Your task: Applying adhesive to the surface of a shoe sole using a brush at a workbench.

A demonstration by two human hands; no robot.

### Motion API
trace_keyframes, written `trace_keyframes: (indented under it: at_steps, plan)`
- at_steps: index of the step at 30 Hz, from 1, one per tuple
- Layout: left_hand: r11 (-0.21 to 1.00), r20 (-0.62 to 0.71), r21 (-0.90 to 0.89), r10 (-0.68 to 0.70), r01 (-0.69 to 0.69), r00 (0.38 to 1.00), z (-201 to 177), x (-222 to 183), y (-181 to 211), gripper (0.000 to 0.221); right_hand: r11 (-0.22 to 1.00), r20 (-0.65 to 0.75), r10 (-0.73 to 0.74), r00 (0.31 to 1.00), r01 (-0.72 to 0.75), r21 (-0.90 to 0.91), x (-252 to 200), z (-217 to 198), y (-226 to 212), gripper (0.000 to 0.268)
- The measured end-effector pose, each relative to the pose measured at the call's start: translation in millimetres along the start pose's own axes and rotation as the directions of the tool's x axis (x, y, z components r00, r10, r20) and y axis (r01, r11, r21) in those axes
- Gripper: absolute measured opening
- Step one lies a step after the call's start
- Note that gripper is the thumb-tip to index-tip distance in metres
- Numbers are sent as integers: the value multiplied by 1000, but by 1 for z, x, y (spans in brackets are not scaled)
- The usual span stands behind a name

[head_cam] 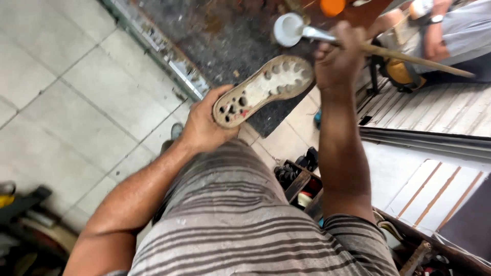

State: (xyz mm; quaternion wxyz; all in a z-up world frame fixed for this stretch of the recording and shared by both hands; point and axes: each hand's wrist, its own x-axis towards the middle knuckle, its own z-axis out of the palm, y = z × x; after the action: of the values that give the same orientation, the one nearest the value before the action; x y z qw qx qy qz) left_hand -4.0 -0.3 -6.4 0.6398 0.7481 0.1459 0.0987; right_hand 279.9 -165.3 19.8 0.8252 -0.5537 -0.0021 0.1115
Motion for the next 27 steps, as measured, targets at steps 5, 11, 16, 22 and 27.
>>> trace_keyframes:
  at_steps: [5,11,16,22,27]
  plan:
    - [996,-1,68,60,-60,998,5,1,-6,89,989,635,-135,761,61,137,-80,14,-24,25]
    - [981,-25,108,166,-163,986,8,1,-11,92,956,761,-110,639,278,-95,-115,26,-5,17]
    - [978,-10,120,171,-168,985,8,2,-13,94,692,663,-237,710,603,-398,-100,10,2,24]
    - [984,19,141,107,-108,994,4,1,-9,94,753,753,-248,610,610,-246,-93,8,4,17]
    - [981,11,130,143,-143,990,4,3,-15,91,570,658,-331,676,699,-431,-60,5,-4,19]
